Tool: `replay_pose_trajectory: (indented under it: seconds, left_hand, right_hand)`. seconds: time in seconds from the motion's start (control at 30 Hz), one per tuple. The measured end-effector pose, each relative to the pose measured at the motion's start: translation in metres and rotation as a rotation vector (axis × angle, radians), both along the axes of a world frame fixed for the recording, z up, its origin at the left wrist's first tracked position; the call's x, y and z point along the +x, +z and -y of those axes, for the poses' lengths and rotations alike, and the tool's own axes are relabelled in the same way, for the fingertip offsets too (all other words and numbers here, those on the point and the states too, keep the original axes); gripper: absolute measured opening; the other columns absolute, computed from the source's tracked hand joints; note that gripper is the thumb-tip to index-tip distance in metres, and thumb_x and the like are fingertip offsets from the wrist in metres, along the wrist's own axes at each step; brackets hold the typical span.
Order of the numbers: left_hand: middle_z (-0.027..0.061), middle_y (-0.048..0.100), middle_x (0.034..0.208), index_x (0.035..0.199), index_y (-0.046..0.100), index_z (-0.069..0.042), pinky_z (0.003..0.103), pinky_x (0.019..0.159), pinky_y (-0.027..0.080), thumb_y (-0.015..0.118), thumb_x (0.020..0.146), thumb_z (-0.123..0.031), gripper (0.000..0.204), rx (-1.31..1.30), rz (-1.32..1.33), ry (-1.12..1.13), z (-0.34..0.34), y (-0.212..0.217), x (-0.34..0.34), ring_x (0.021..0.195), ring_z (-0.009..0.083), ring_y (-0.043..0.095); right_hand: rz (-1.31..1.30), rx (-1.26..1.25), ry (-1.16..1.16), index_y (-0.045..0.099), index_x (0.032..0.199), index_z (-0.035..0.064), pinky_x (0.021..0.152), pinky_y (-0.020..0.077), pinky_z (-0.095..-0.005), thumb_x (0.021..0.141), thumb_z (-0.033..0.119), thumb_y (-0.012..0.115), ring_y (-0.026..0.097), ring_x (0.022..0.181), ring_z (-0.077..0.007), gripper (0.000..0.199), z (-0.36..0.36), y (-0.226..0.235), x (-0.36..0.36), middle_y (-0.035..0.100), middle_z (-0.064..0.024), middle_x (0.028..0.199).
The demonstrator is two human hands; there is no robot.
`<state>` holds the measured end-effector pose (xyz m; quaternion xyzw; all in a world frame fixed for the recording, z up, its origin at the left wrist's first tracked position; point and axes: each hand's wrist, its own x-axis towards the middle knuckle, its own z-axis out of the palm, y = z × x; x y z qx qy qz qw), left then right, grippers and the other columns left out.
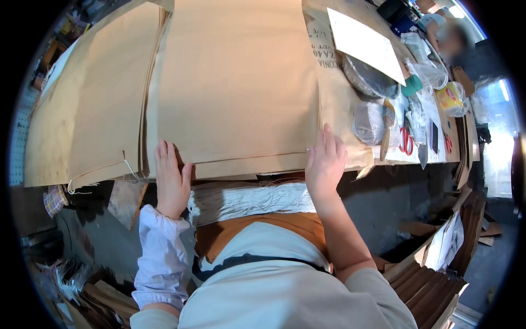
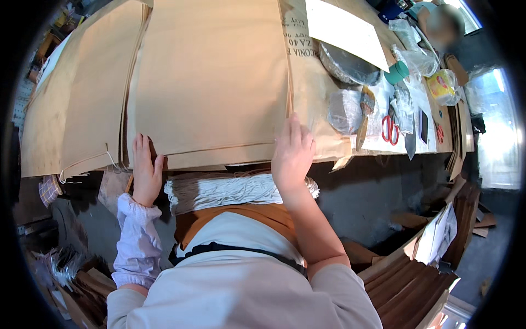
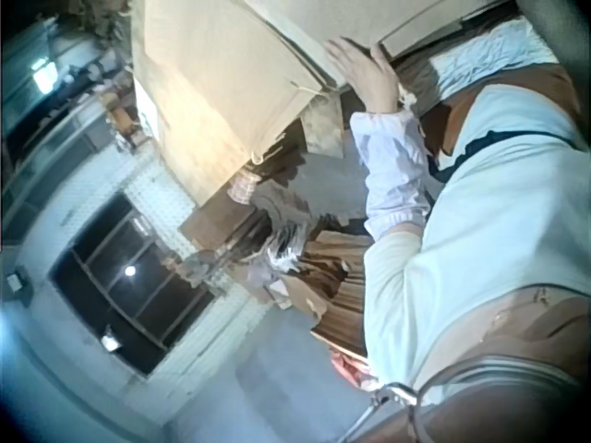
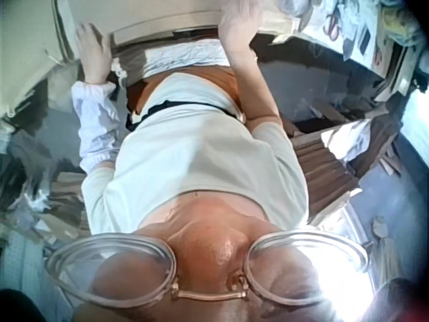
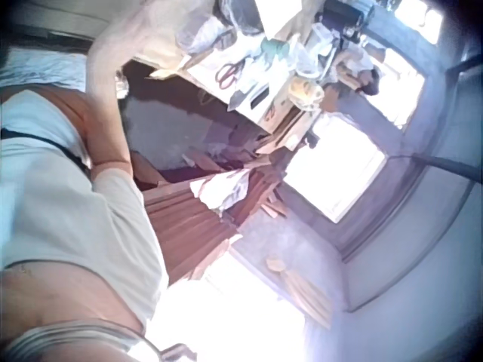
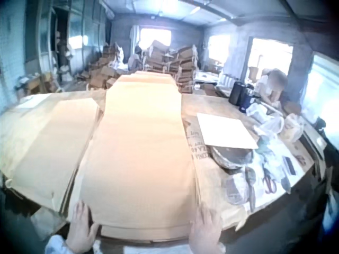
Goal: The person applies glue to the edges of a large cardboard sheet using a brush, then presses a white string along the glued edge to secure it. The process is repeated multiple times across different sections of the cardboard.
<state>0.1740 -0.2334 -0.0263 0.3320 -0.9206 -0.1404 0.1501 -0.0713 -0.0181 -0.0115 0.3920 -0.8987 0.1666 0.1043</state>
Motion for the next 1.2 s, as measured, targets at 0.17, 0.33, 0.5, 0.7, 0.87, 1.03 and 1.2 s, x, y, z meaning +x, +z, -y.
replay_pose_trajectory:
  seconds: [0.17,0.33,0.5,0.7,0.87,1.03,1.2]
  left_hand:
    - [0.0242,0.043,0.13,0.134,0.035,0.007,0.04,0.098,0.037,0.061,0.086,-0.011,0.057,0.139,-0.261,0.167,0.014,0.014,0.01,0.119,0.0349,0.043]
    - [0.0067,0.055,0.059,0.094,0.06,0.006,0.033,0.052,0.043,0.062,0.088,-0.014,0.021,1.245,-0.545,0.421,0.012,0.041,0.023,0.056,0.0146,0.052]
    - [0.016,0.057,0.065,0.075,0.06,0.001,0.038,0.055,0.043,0.06,0.09,-0.018,0.023,0.084,-0.538,0.283,0.029,0.052,0.057,0.06,0.028,0.057]
    - [0.0085,0.056,0.06,0.079,0.062,0.004,0.03,0.054,0.041,0.059,0.092,-0.024,0.03,-0.165,-0.683,0.646,0.177,0.035,0.189,0.057,0.0115,0.045]
    - [0.0032,0.058,0.061,0.086,0.062,0.005,0.03,0.055,0.045,0.054,0.095,-0.021,0.029,0.037,-0.674,0.698,0.307,0.023,0.287,0.059,0.0156,0.057]
    - [0.02,0.066,0.104,0.113,0.06,-0.003,0.043,0.085,0.049,0.066,0.081,-0.041,0.05,-0.155,0.086,1.057,0.349,-0.007,0.318,0.096,0.0338,0.064]
    - [0.0175,0.059,0.112,0.116,0.057,-0.004,0.045,0.088,0.043,0.064,0.084,-0.02,0.037,-0.616,-0.046,0.674,0.243,0.023,0.213,0.103,0.0366,0.054]
  right_hand:
    - [0.773,-0.608,-0.12,0.048,0.128,-0.0034,0.09,0.0473,-0.0313,0.09,0.0,0.047,0.056,0.11,-0.0225,0.039,-0.028,-0.004,-0.023,0.057,-0.0129,0.122]
    - [1.189,-0.688,0.012,0.052,0.12,-0.0022,0.078,0.0478,-0.0324,0.087,-0.001,0.045,0.06,0.085,-0.018,0.033,-0.037,0.024,-0.022,0.062,-0.009,0.105]
    - [0.717,-0.252,0.063,0.056,0.114,-0.0029,0.073,0.0464,-0.0329,0.092,0.009,0.048,0.06,0.082,-0.0238,0.026,0.01,-0.007,0.004,0.062,-0.0169,0.087]
    - [1.369,-0.386,0.526,0.047,0.125,0.0006,0.058,0.0447,-0.0227,0.096,0.014,0.048,0.054,0.074,-0.006,0.032,0.166,0.0,0.097,0.058,-0.0008,0.085]
    - [1.583,-0.165,0.421,0.043,0.123,-0.0034,0.047,0.0488,-0.0264,0.09,0.006,0.047,0.06,0.055,-0.0173,0.034,0.276,0.014,0.168,0.059,-0.0117,0.077]
    - [1.466,0.098,0.629,0.037,0.133,-0.0021,0.059,0.0535,-0.0316,0.09,0.015,0.055,0.064,0.065,-0.0215,0.05,0.23,0.048,0.181,0.062,-0.0182,0.085]
    - [1.108,-0.033,0.973,0.063,0.11,0.0017,0.08,0.0493,-0.0335,0.087,0.02,0.065,0.062,0.094,-0.0242,0.03,0.067,0.067,0.057,0.065,-0.0127,0.1]
